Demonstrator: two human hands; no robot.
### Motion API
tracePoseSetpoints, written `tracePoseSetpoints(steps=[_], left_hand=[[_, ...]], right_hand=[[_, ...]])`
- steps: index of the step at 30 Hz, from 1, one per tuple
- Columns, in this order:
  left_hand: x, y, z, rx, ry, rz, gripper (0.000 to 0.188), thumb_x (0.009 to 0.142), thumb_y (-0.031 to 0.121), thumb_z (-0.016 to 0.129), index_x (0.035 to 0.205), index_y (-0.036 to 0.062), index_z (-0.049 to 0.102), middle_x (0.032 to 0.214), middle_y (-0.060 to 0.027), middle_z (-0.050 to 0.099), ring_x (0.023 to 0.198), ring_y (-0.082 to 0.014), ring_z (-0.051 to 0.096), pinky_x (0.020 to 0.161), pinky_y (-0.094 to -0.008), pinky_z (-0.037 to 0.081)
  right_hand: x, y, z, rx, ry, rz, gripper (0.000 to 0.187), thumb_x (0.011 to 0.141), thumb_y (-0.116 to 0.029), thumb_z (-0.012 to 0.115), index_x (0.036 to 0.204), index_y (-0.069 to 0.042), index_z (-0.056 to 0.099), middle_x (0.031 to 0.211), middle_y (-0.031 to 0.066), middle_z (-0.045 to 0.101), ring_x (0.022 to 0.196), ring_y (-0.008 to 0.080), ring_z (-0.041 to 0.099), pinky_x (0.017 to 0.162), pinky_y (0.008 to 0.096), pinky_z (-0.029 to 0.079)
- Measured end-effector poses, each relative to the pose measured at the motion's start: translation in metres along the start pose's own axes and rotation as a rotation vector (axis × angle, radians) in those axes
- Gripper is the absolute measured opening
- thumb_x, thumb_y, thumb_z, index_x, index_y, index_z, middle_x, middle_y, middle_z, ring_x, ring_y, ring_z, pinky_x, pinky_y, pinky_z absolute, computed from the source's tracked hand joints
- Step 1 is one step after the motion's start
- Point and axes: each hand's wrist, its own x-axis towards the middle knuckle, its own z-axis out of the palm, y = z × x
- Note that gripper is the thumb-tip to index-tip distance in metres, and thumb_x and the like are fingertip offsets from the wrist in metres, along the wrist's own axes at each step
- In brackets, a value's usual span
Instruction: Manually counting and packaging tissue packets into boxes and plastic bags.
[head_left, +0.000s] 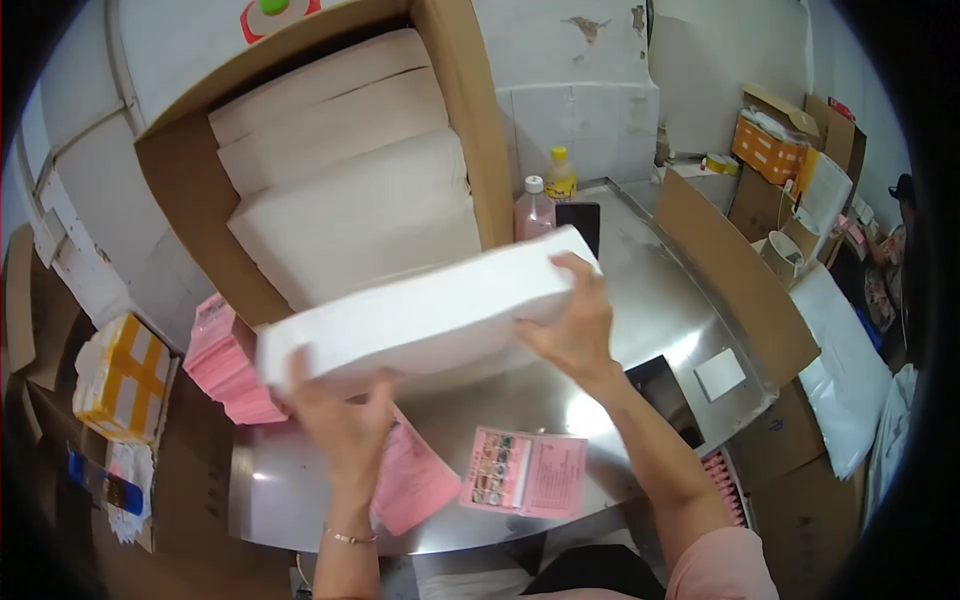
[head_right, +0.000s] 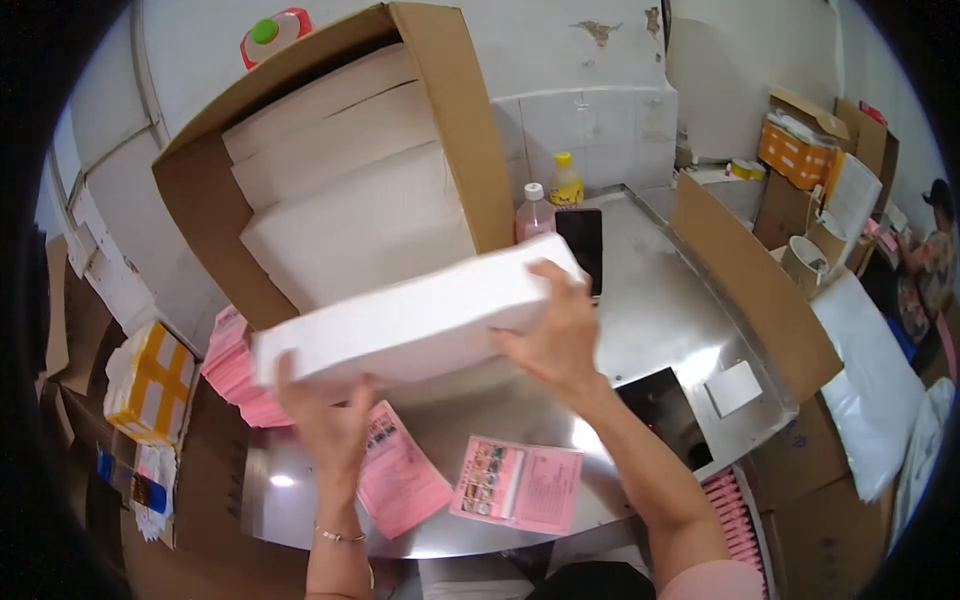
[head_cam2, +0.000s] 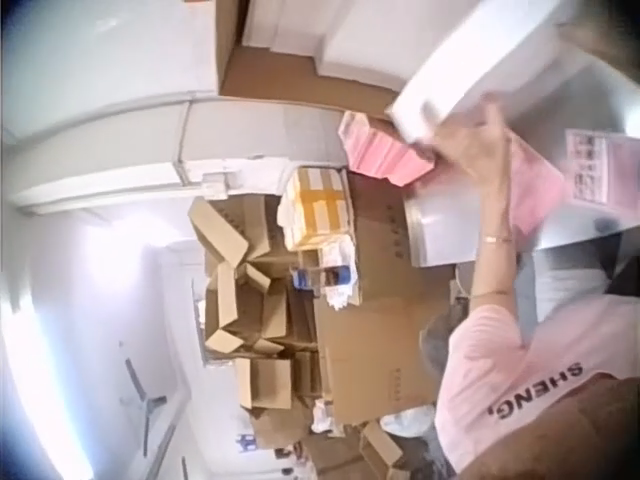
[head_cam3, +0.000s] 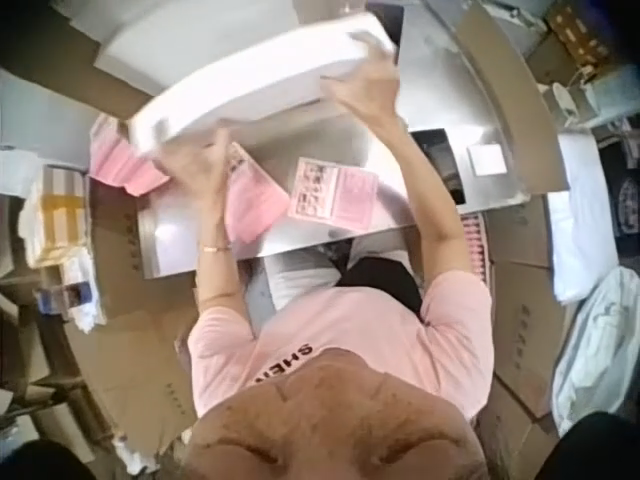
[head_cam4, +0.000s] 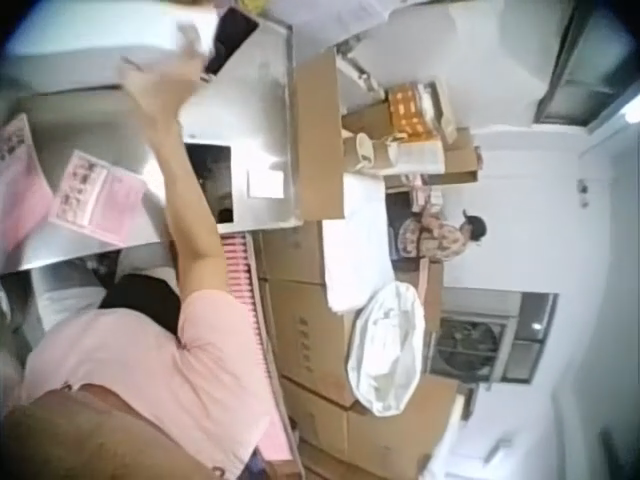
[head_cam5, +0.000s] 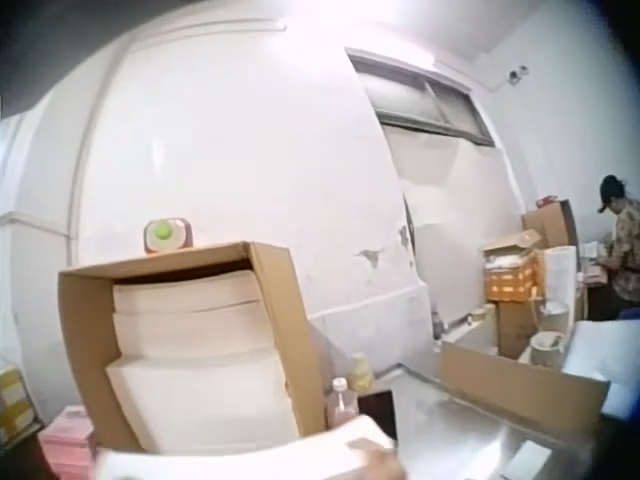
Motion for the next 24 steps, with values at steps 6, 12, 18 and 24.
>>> tracePoseSetpoints(steps=[6, 12, 18, 24], left_hand=[[-0.058, -0.01, 0.08, -0.303, -0.54, -0.104, 0.083, 0.075, 0.031, 0.082, 0.139, -0.0031, 0.041, 0.133, -0.0264, 0.047, 0.123, -0.0383, 0.048, 0.103, -0.0453, 0.042], [0.007, -0.011, 0.068, -0.327, -0.518, -0.191, 0.082, 0.076, 0.039, 0.079, 0.135, -0.0081, 0.047, 0.131, -0.0337, 0.054, 0.127, -0.0449, 0.051, 0.108, -0.0452, 0.041], [0.028, 0.018, 0.093, -0.171, -1.023, -0.35, 0.092, 0.074, 0.045, 0.077, 0.14, -0.007, 0.042, 0.129, -0.0327, 0.056, 0.122, -0.0415, 0.057, 0.101, -0.0456, 0.047], [-0.078, 0.019, 0.08, -0.306, -0.42, 0.113, 0.085, 0.077, 0.022, 0.081, 0.146, -0.0007, 0.036, 0.12, -0.0295, 0.058, 0.111, -0.0457, 0.059, 0.095, -0.0488, 0.05]], right_hand=[[-0.064, 0.101, -0.049, -0.124, -0.336, 0.301, 0.079, 0.063, -0.028, 0.087, 0.129, -0.008, 0.048, 0.125, 0.025, 0.05, 0.117, 0.0429, 0.054, 0.098, 0.0478, 0.049], [-0.006, 0.104, -0.078, -0.199, -0.414, 0.382, 0.078, 0.067, -0.048, 0.085, 0.129, -0.008, 0.058, 0.137, 0.0286, 0.045, 0.128, 0.0427, 0.049, 0.105, 0.047, 0.043], [0.022, 0.084, -0.051, -0.217, -0.832, 0.629, 0.076, 0.067, -0.055, 0.081, 0.124, -0.008, 0.064, 0.128, 0.0266, 0.051, 0.126, 0.0425, 0.049, 0.105, 0.0464, 0.042], [-0.063, 0.107, -0.089, -0.133, -0.339, 0.186, 0.056, 0.067, -0.031, 0.085, 0.113, -0.008, 0.064, 0.137, 0.0244, 0.042, 0.129, 0.045, 0.043, 0.106, 0.0495, 0.039]])
